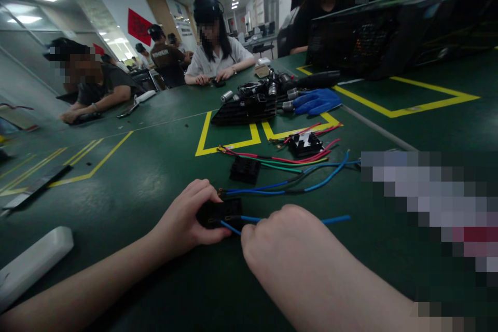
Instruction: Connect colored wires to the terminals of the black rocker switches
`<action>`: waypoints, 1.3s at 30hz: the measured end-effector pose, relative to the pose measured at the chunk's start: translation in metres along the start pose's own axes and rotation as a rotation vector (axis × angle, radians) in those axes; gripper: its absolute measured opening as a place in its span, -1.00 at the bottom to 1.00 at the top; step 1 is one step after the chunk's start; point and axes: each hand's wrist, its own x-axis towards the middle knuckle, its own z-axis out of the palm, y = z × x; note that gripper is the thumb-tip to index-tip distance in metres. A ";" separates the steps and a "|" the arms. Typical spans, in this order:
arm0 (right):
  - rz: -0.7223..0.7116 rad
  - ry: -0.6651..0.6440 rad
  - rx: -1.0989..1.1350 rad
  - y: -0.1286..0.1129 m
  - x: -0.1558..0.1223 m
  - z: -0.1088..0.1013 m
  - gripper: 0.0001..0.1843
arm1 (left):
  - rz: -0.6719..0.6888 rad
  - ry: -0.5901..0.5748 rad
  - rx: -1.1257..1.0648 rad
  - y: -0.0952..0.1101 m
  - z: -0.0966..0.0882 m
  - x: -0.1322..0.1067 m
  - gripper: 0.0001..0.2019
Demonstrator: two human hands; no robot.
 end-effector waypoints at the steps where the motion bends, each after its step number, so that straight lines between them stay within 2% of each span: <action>1: 0.001 -0.025 0.006 0.000 0.000 0.000 -0.83 | 0.000 0.001 -0.002 0.000 0.000 0.000 -0.62; 3: -0.013 -0.001 0.009 0.001 -0.001 0.001 -0.84 | 0.001 -0.001 -0.005 0.001 -0.001 0.001 -0.62; 4: -0.026 0.053 0.001 0.002 -0.002 0.001 -0.84 | 0.002 0.000 -0.006 0.001 -0.001 0.001 -0.62; 9: -0.109 0.496 -0.048 0.004 -0.010 -0.002 -0.85 | 0.001 0.010 -0.004 0.003 -0.001 0.002 -0.64; 12: -0.123 0.605 -0.061 0.004 -0.012 -0.005 -0.88 | 0.007 0.011 -0.003 0.002 0.000 0.001 -0.65; 16: -0.102 0.531 -0.048 0.004 -0.012 -0.002 -0.84 | 0.001 0.007 -0.008 0.002 0.000 0.001 -0.65; 21: -0.025 0.141 -0.021 0.000 -0.005 0.008 -0.80 | -0.005 0.004 -0.006 0.002 -0.001 0.000 -0.62; 23: -0.010 0.067 -0.017 0.000 -0.003 0.009 -0.83 | 0.001 0.006 -0.005 0.002 -0.001 0.000 -0.62; 25: -0.016 0.117 -0.014 0.002 -0.003 0.008 -0.84 | 0.005 0.010 -0.007 0.001 0.000 0.001 -0.62; 29: -0.067 0.407 -0.043 0.009 -0.008 -0.001 -0.85 | 0.009 0.016 0.000 0.001 0.000 0.001 -0.62; 32: -0.075 0.513 -0.056 0.011 -0.011 -0.005 -0.88 | 0.009 0.017 0.009 0.003 -0.001 0.001 -0.63; 35: -0.065 0.477 -0.044 0.009 -0.010 -0.001 -0.84 | 0.004 0.007 0.007 0.003 -0.002 0.001 -0.63; 39: 0.008 0.188 -0.007 0.003 -0.004 0.004 -0.79 | -0.009 0.001 0.010 0.002 -0.001 0.002 -0.61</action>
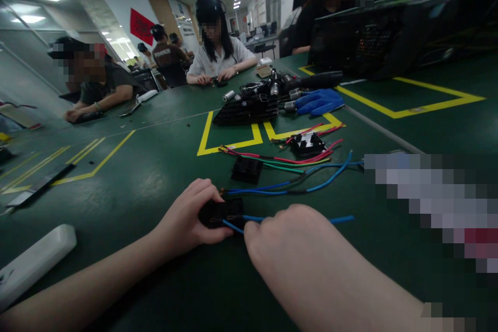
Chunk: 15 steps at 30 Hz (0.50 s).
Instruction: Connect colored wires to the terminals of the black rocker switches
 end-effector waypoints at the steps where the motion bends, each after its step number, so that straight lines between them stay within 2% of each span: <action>1: 0.013 -0.071 0.007 -0.001 0.001 0.000 -0.80 | -0.003 0.000 0.002 0.000 0.000 0.000 -0.61; 3: 0.018 -0.151 0.008 -0.002 0.004 -0.001 -0.81 | -0.003 -0.001 0.002 -0.001 0.001 0.000 -0.61; 5: 0.006 -0.129 -0.010 0.000 0.004 -0.003 -0.82 | 0.005 0.002 -0.001 -0.001 0.002 -0.001 -0.61; 11: -0.095 0.282 -0.028 0.009 -0.003 -0.008 -0.86 | 0.003 0.001 0.000 0.000 0.001 -0.002 -0.63; 13: -0.098 0.329 -0.037 0.009 -0.005 -0.008 -0.87 | -0.001 -0.002 0.000 0.000 0.000 -0.002 -0.63; 15: -0.090 0.309 -0.044 0.008 -0.005 -0.009 -0.87 | 0.000 -0.002 0.002 0.000 0.000 -0.002 -0.63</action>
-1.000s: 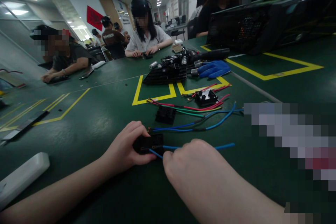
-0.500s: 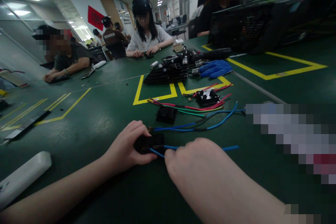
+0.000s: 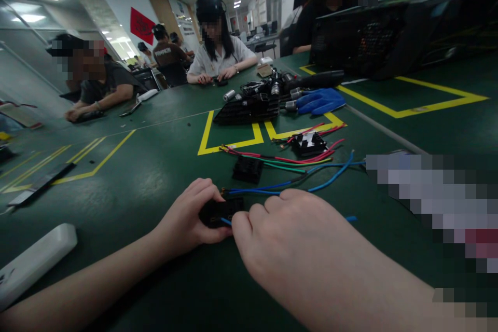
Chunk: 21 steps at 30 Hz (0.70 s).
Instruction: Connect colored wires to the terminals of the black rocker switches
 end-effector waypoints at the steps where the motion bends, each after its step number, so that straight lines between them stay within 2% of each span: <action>1: 0.007 -0.033 0.006 -0.001 0.000 0.000 -0.87 | 0.002 0.000 0.001 0.000 0.000 0.000 -0.62; 7: 0.104 -0.449 0.057 -0.009 0.007 0.006 -0.79 | 0.004 -0.009 0.005 -0.001 0.001 0.001 -0.63; 9: 0.102 -0.507 0.065 -0.010 0.009 0.007 -0.78 | 0.003 -0.008 0.005 -0.001 0.001 0.001 -0.63; 10: 0.096 -0.500 0.064 -0.010 0.009 0.008 -0.79 | 0.002 -0.007 0.006 0.000 0.000 0.001 -0.63; 12: 0.072 -0.402 0.052 -0.008 0.007 0.008 -0.81 | 0.003 -0.001 0.006 0.000 0.000 0.000 -0.63; 17: 0.022 -0.012 0.013 -0.004 0.004 0.001 -0.86 | -0.004 -0.002 0.012 0.000 0.001 0.000 -0.65; 19: 0.023 0.047 0.007 -0.004 0.003 -0.001 -0.85 | 0.001 0.002 0.014 0.000 0.002 0.000 -0.67; 21: 0.021 0.052 0.012 -0.004 0.003 -0.001 -0.86 | 0.006 0.004 0.014 0.000 0.001 0.000 -0.67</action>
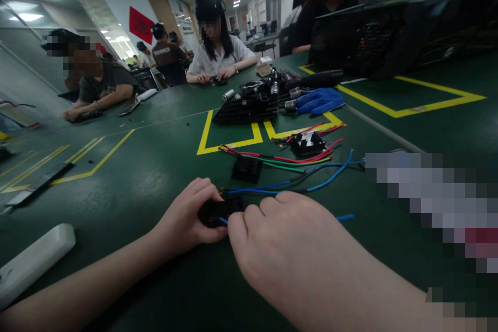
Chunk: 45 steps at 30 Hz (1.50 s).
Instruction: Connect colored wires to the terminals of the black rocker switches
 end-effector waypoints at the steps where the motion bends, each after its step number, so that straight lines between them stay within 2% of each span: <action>1: 0.002 -0.026 0.004 0.000 0.000 0.001 -0.86 | -0.001 0.000 0.000 0.000 0.000 0.000 -0.67; 3: 0.020 -0.144 0.009 -0.001 0.000 0.004 -0.84 | -0.007 -0.003 0.000 0.001 -0.001 0.001 -0.65; 6: 0.069 -0.415 0.025 -0.003 0.002 0.010 -0.82 | -0.012 -0.004 -0.001 0.001 -0.001 0.001 -0.63; 8: 0.077 -0.510 0.036 -0.004 0.003 0.013 -0.82 | -0.010 -0.001 -0.004 0.000 -0.001 0.000 -0.63; 10: 0.063 -0.467 0.024 -0.004 0.004 0.012 -0.83 | -0.006 0.001 -0.011 -0.001 0.000 0.000 -0.63; 14: 0.027 -0.154 -0.007 0.001 0.002 0.007 -0.87 | 0.002 -0.003 -0.017 -0.002 0.000 -0.001 -0.63; 17: 0.008 -0.045 -0.027 0.002 0.001 0.002 -0.90 | -0.001 0.003 -0.012 -0.001 0.000 -0.001 -0.65; 22: -0.017 -0.050 0.002 0.002 0.000 0.002 -0.89 | -0.006 0.004 -0.006 -0.001 -0.001 0.000 -0.65; 24: -0.010 -0.143 0.014 0.001 -0.001 0.005 -0.86 | -0.005 0.001 -0.010 -0.001 -0.001 0.000 -0.64; 27: 0.039 -0.366 0.022 0.000 -0.001 0.011 -0.82 | 0.005 0.009 -0.014 -0.002 0.000 0.000 -0.63; 29: 0.054 -0.439 0.024 0.000 0.000 0.014 -0.83 | 0.005 0.010 -0.011 -0.002 0.000 0.000 -0.63; 31: 0.041 -0.383 0.008 0.000 -0.001 0.014 -0.84 | 0.000 0.008 -0.010 -0.001 0.000 0.000 -0.62; 35: -0.003 -0.107 -0.015 0.002 0.001 0.007 -0.87 | -0.004 0.007 -0.009 -0.001 -0.001 0.000 -0.63; 38: -0.024 0.012 -0.020 0.002 0.003 0.000 -0.87 | 0.008 0.013 -0.006 -0.001 -0.001 0.000 -0.67; 42: -0.007 0.012 -0.011 -0.001 0.002 0.000 -0.86 | 0.008 0.016 -0.013 -0.002 0.000 -0.001 -0.66; 45: 0.010 -0.086 -0.007 -0.004 -0.002 0.006 -0.84 | 0.002 0.009 -0.013 -0.002 0.000 -0.001 -0.64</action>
